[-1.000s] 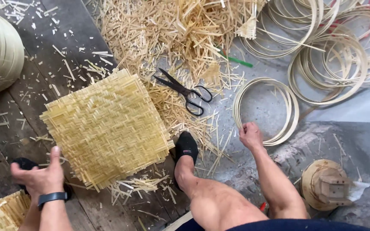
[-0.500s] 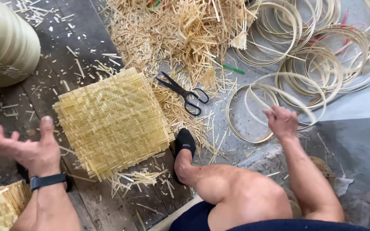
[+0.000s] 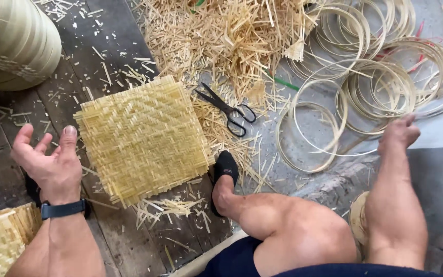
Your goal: Assembling and trimming bamboo woven mats into circular frames to create basket or steamer components.
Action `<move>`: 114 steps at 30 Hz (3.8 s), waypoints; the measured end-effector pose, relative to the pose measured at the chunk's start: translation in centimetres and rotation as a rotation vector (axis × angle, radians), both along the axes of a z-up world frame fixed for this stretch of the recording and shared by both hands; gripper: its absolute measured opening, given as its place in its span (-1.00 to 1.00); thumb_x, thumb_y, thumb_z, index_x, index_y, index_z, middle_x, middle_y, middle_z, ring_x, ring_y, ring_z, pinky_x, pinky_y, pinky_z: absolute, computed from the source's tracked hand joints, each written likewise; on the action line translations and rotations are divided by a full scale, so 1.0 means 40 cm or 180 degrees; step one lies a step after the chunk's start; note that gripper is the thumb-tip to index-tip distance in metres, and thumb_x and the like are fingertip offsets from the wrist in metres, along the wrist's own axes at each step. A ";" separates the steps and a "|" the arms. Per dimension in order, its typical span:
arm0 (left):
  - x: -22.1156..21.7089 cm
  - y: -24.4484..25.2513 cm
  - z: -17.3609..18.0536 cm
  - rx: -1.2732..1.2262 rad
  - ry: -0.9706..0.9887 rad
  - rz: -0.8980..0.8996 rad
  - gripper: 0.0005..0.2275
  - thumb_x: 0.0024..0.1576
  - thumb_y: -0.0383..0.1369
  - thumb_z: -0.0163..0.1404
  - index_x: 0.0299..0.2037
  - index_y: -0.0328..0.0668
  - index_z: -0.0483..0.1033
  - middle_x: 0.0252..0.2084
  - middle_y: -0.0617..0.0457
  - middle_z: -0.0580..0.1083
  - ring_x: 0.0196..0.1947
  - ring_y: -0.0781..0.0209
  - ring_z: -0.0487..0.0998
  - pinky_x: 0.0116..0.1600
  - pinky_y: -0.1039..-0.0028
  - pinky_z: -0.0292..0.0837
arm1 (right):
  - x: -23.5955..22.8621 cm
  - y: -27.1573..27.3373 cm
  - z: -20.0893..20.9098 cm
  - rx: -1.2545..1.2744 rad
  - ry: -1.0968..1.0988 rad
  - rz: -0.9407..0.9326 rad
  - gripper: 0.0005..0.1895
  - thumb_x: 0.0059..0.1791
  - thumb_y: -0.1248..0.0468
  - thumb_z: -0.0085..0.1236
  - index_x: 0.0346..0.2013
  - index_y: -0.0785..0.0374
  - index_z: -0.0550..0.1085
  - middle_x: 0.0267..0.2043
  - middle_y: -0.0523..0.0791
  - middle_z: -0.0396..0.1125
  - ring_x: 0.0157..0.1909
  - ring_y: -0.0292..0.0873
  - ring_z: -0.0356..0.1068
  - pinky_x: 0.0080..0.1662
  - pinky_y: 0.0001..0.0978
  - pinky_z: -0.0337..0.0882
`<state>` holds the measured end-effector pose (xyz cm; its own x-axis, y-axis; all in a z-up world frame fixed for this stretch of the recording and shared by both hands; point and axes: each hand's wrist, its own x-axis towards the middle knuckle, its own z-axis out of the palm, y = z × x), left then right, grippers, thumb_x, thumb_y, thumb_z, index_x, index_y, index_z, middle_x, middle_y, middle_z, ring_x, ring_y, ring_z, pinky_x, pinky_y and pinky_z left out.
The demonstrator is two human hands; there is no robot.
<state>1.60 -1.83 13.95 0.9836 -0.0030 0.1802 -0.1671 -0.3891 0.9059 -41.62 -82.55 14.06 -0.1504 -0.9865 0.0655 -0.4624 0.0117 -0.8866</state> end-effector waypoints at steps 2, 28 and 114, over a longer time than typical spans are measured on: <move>-0.020 -0.019 0.044 -0.0009 -0.0004 -0.0021 -0.42 0.40 -0.40 0.25 0.45 -0.33 0.10 0.42 -0.17 0.10 0.33 -0.01 0.39 0.30 0.24 0.60 | 0.074 0.098 0.110 -0.0484 0.0256 0.0580 -0.57 0.28 0.10 -0.18 -0.22 0.27 0.56 -0.24 -0.19 0.51 -0.30 -0.37 0.39 -0.22 -0.42 0.46; -0.073 -0.206 0.147 -0.3720 0.3315 -0.1139 -0.60 0.19 -0.04 0.11 -0.57 -0.14 0.44 -0.74 0.26 0.22 -0.77 0.46 0.16 -0.69 0.62 0.03 | 0.889 0.957 0.522 0.1974 0.0846 0.4405 -0.39 0.18 -0.09 -0.24 -0.23 0.41 0.53 -0.53 -0.15 0.28 -0.50 -0.24 0.24 -0.36 -0.38 0.33; 0.209 -0.167 -0.328 0.1431 -0.0514 -0.1074 -0.62 0.22 -0.09 0.16 0.14 -0.11 0.58 0.27 -0.16 0.46 0.34 -0.18 0.33 0.42 0.04 0.16 | 0.793 1.462 -0.109 -0.1420 0.2694 0.5566 -0.10 -0.23 0.04 0.32 0.31 0.40 0.28 0.33 0.22 0.14 0.40 0.28 0.02 0.34 0.12 0.00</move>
